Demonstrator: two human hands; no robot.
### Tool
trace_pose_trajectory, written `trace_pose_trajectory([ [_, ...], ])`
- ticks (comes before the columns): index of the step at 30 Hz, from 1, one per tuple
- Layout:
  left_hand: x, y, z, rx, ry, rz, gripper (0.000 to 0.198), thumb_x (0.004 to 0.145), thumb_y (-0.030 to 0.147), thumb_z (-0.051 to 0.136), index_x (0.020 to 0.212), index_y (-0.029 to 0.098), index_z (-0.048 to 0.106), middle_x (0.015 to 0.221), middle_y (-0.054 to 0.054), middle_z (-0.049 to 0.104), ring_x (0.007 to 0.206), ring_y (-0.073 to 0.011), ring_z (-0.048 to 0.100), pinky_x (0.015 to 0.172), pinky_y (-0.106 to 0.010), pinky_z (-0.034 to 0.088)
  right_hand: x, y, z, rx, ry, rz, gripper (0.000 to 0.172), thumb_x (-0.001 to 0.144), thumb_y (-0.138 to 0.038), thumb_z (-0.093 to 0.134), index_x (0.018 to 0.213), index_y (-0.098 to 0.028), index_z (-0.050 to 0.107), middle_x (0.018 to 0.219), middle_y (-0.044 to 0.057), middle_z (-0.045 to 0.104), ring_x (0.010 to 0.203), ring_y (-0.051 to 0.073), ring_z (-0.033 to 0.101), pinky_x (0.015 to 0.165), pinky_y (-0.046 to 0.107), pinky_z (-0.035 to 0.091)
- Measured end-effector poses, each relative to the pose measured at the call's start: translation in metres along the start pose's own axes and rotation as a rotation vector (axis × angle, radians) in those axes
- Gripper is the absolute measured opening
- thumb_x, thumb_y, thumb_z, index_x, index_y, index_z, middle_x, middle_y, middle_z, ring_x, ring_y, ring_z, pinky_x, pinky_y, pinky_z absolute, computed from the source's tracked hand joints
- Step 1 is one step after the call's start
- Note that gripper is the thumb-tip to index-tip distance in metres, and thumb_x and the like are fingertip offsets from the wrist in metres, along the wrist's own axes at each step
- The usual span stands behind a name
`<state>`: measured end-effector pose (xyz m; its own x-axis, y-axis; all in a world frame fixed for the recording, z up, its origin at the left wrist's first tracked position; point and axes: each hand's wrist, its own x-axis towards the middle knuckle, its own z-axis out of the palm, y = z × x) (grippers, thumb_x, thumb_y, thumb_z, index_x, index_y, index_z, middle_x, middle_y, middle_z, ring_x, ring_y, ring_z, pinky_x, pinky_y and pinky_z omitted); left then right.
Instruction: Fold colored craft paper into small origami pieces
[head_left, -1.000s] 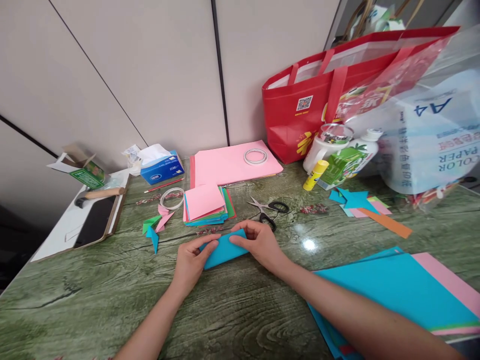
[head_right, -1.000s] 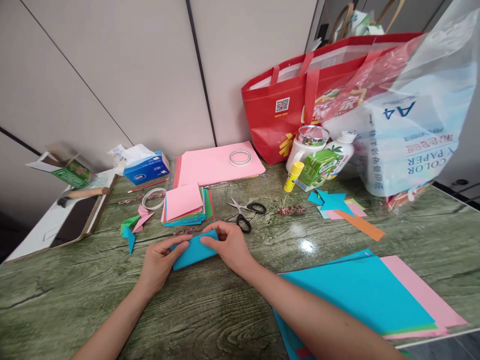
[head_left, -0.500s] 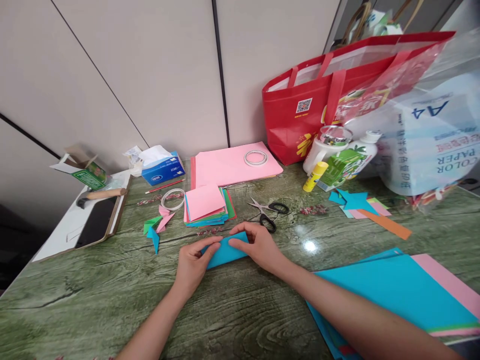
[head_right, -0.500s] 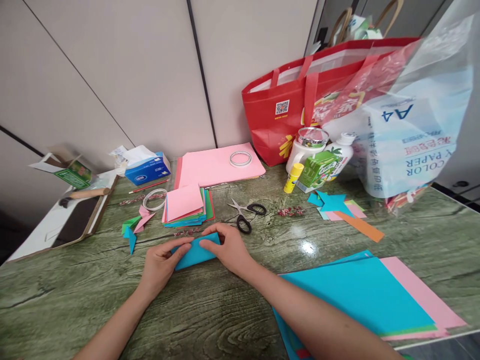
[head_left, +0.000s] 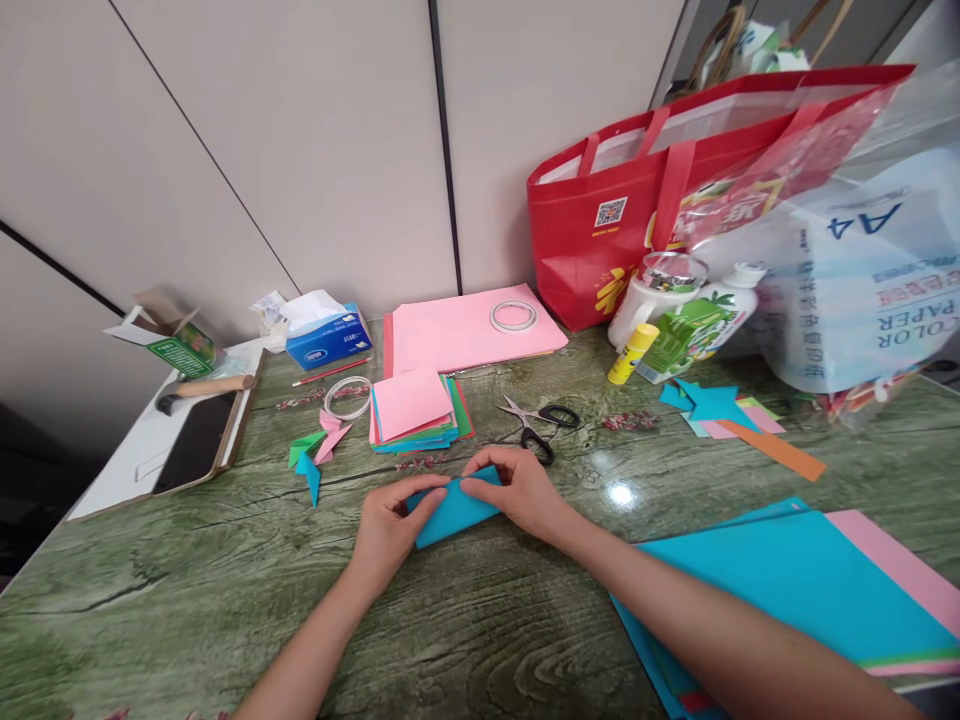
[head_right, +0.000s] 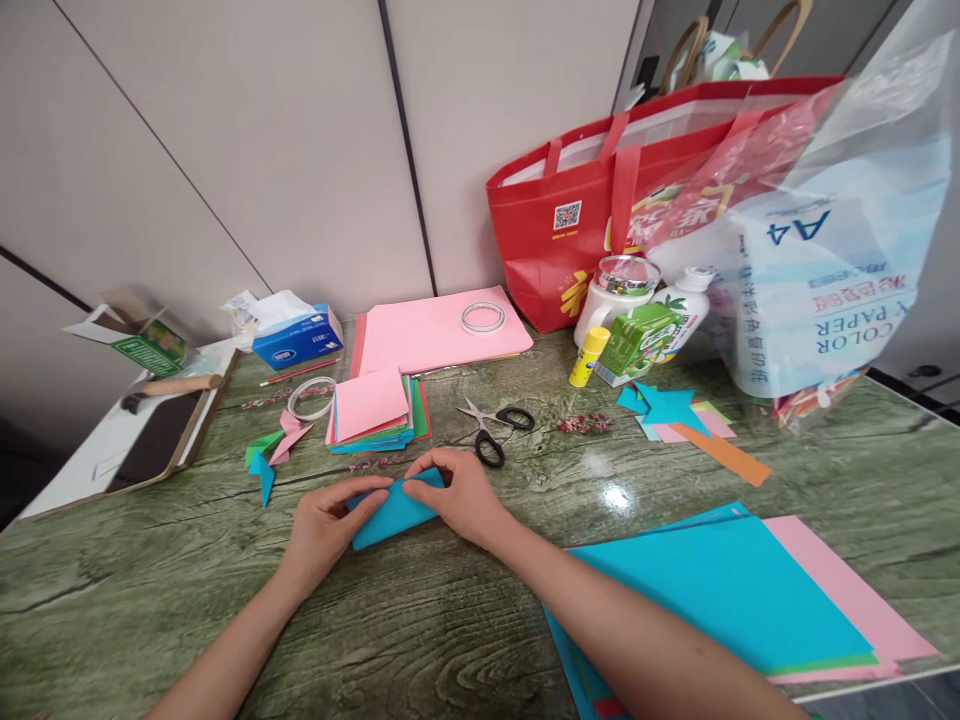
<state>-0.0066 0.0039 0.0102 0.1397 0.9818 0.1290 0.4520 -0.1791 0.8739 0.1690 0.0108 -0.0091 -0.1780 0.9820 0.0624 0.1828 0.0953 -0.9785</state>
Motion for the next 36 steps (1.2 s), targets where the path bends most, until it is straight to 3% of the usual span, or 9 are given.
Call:
trace_pose_trajectory([
  [5, -0.0005, 0.0005, 0.0004, -0.005, -0.007, -0.012, 0.015, 0.068, 0.025, 0.062, 0.078, 0.019, 0.071, 0.078, -0.005, 0.072, 0.07, -0.0202, 0.065, 0.063, -0.028, 0.05, -0.0003, -0.0002, -0.0007, 0.001, -0.055, -0.016, 0.009, 0.067, -0.025, 0.061, 0.068, -0.016, 0.063, 0.063, -0.001, 0.057, 0.055, 0.01, 0.041, 0.05, 0.021, 0.029],
  [13, -0.0033, 0.0044, -0.0008, 0.122, -0.223, 0.18, 0.021, 0.078, 0.028, 0.053, 0.073, 0.019, 0.071, 0.069, -0.007, 0.066, 0.066, -0.0174, 0.057, 0.061, -0.028, 0.045, -0.0008, -0.0033, -0.0031, 0.029, -0.208, -0.043, 0.007, 0.066, -0.023, 0.061, 0.068, -0.017, 0.065, 0.059, -0.002, 0.056, 0.051, 0.009, 0.04, 0.046, 0.02, 0.027],
  [25, -0.0056, 0.0077, -0.0052, 0.168, -0.492, 0.107, 0.028, 0.081, 0.03, 0.047, 0.064, 0.018, 0.066, 0.061, -0.003, 0.055, 0.057, -0.0137, 0.049, 0.052, -0.023, 0.035, -0.0006, -0.0003, -0.009, -0.032, -0.389, -0.102, 0.007, 0.068, -0.021, 0.06, 0.07, -0.017, 0.066, 0.063, -0.001, 0.06, 0.054, 0.009, 0.044, 0.048, 0.02, 0.03],
  [30, -0.0049, 0.0093, -0.0049, 0.12, -0.405, 0.103, 0.027, 0.079, 0.03, 0.05, 0.06, 0.016, 0.064, 0.056, -0.001, 0.053, 0.052, -0.0122, 0.045, 0.048, -0.022, 0.032, -0.0004, -0.0034, -0.007, 0.046, -0.3, -0.053, 0.013, 0.065, -0.023, 0.065, 0.076, -0.017, 0.065, 0.066, -0.001, 0.059, 0.056, 0.01, 0.046, 0.05, 0.02, 0.033],
  [33, -0.0038, 0.0075, -0.0038, 0.042, -0.248, 0.066, 0.027, 0.076, 0.03, 0.054, 0.055, 0.016, 0.062, 0.052, 0.0, 0.047, 0.05, -0.0111, 0.041, 0.046, -0.021, 0.03, -0.0007, -0.0059, -0.0045, 0.227, -0.17, 0.021, 0.036, 0.062, -0.028, 0.068, 0.097, -0.019, 0.06, 0.076, 0.0, 0.062, 0.064, 0.012, 0.053, 0.057, 0.022, 0.041],
  [36, -0.0046, 0.0055, -0.0022, -0.026, -0.083, 0.025, 0.026, 0.074, 0.031, 0.056, 0.055, 0.015, 0.061, 0.052, 0.001, 0.045, 0.049, -0.01, 0.038, 0.044, -0.021, 0.029, -0.0022, -0.0068, 0.0, 0.425, -0.156, 0.116, 0.051, 0.058, -0.03, 0.072, 0.104, -0.019, 0.053, 0.087, 0.003, 0.064, 0.075, 0.016, 0.058, 0.068, 0.028, 0.046],
])
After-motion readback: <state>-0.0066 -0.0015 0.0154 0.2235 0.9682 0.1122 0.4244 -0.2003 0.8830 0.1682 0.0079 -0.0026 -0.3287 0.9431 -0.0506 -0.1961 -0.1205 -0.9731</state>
